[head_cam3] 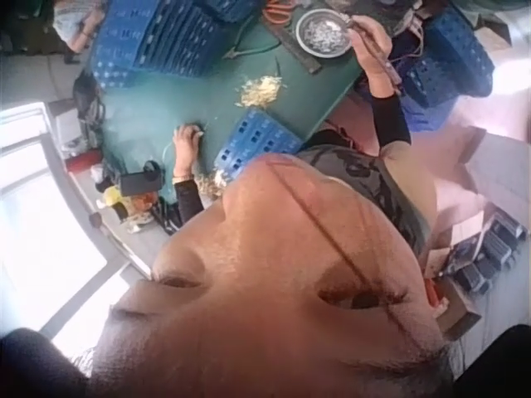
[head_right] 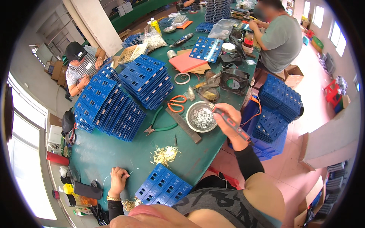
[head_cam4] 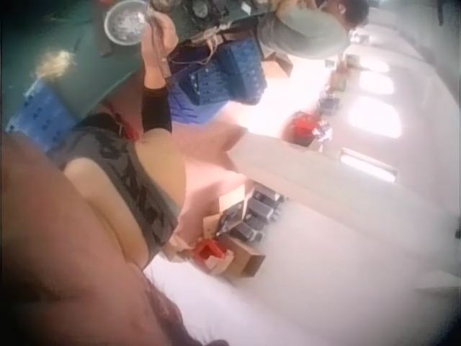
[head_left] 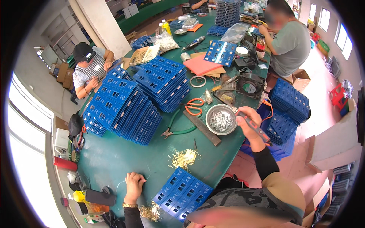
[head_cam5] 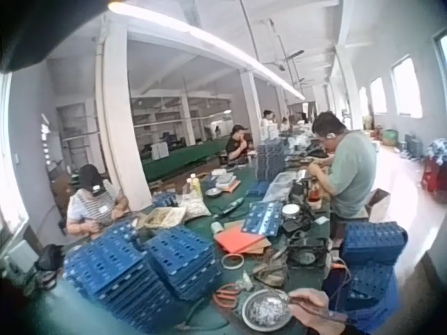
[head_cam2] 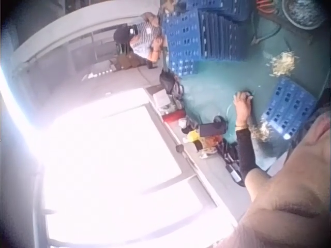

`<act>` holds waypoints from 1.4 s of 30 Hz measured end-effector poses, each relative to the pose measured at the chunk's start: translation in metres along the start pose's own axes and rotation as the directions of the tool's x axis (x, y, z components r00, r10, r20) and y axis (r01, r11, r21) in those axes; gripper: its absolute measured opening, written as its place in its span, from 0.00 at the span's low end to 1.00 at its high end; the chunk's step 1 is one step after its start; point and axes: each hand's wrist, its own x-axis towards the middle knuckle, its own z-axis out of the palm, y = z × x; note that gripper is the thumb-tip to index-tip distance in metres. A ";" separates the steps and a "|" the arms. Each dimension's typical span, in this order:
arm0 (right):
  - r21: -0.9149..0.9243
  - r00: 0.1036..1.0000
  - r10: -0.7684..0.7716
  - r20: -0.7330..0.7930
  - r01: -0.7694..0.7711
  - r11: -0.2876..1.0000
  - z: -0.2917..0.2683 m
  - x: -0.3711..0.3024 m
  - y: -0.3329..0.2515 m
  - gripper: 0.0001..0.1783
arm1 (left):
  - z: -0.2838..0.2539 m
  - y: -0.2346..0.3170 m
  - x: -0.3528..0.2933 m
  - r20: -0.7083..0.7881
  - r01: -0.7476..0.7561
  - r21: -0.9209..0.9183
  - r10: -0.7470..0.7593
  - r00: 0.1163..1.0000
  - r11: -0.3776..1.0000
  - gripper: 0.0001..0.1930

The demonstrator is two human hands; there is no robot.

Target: The person solders electronic components onto blue circuit board modules with a soldering iron and soldering wire.

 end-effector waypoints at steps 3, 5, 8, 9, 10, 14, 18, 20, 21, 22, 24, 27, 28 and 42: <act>0.333 0.976 0.215 0.037 -0.215 0.918 0.027 -0.009 -0.016 0.18 | 0.004 0.002 -0.004 -0.019 -0.012 0.061 0.013 1.000 0.998 0.07; 0.388 0.971 0.205 0.125 -0.238 0.891 0.039 -0.015 -0.016 0.18 | 0.007 0.005 -0.006 -0.059 -0.052 0.107 0.059 0.997 0.993 0.07; 0.284 0.961 0.016 0.275 -0.097 0.954 0.046 -0.017 -0.028 0.16 | 0.011 -0.002 -0.011 -0.204 -0.096 -0.079 0.078 0.976 0.992 0.07; 0.284 0.941 0.037 0.337 -0.139 0.949 0.048 -0.021 -0.031 0.16 | 0.011 -0.004 -0.013 -0.300 -0.128 -0.307 0.032 0.954 0.943 0.06; 0.313 0.943 -0.056 0.329 -0.054 0.948 0.057 -0.023 -0.031 0.17 | 0.009 -0.006 -0.018 -0.304 -0.125 -0.304 0.028 0.952 0.944 0.06; 0.305 0.898 -0.139 0.418 0.006 0.952 0.082 -0.030 -0.055 0.17 | -0.026 0.038 -0.014 -0.350 0.090 -0.374 -0.231 0.908 0.923 0.06; 0.395 0.840 -0.152 0.521 -0.080 0.915 0.108 -0.032 -0.067 0.21 | -0.036 0.075 0.004 -0.493 -0.122 -0.265 -0.026 0.870 0.956 0.08; 0.434 0.791 -0.074 0.608 -0.253 0.865 0.123 -0.037 -0.073 0.22 | -0.043 0.098 0.007 -0.409 -0.124 -0.357 -0.036 0.912 0.926 0.06; 0.471 0.806 -0.170 0.567 -0.149 0.869 0.136 -0.038 -0.077 0.23 | -0.045 0.107 0.006 -0.354 -0.110 -0.398 -0.042 0.934 0.911 0.05; 0.502 0.811 -0.264 0.523 -0.043 0.864 0.146 -0.039 -0.082 0.24 | -0.046 0.116 0.006 -0.353 -0.111 -0.399 -0.041 0.935 0.910 0.05; 0.457 0.777 -0.193 0.599 -0.134 0.879 0.160 -0.043 -0.099 0.21 | -0.047 0.131 0.004 -0.249 -0.126 -0.404 0.024 0.968 0.906 0.05; 0.526 0.783 -0.209 0.586 -0.173 0.833 0.179 -0.052 -0.118 0.18 | -0.040 0.146 0.000 -0.273 -0.124 -0.433 0.001 0.962 0.893 0.05; 0.528 0.782 -0.209 0.586 -0.174 0.831 0.180 -0.056 -0.119 0.18 | -0.038 0.149 -0.001 -0.294 -0.134 -0.441 -0.002 0.956 0.887 0.04; 0.372 0.630 -0.258 0.733 -0.053 0.927 0.169 -0.071 -0.105 0.16 | -0.037 0.156 -0.035 -0.231 -0.238 -0.009 0.230 0.945 0.971 0.10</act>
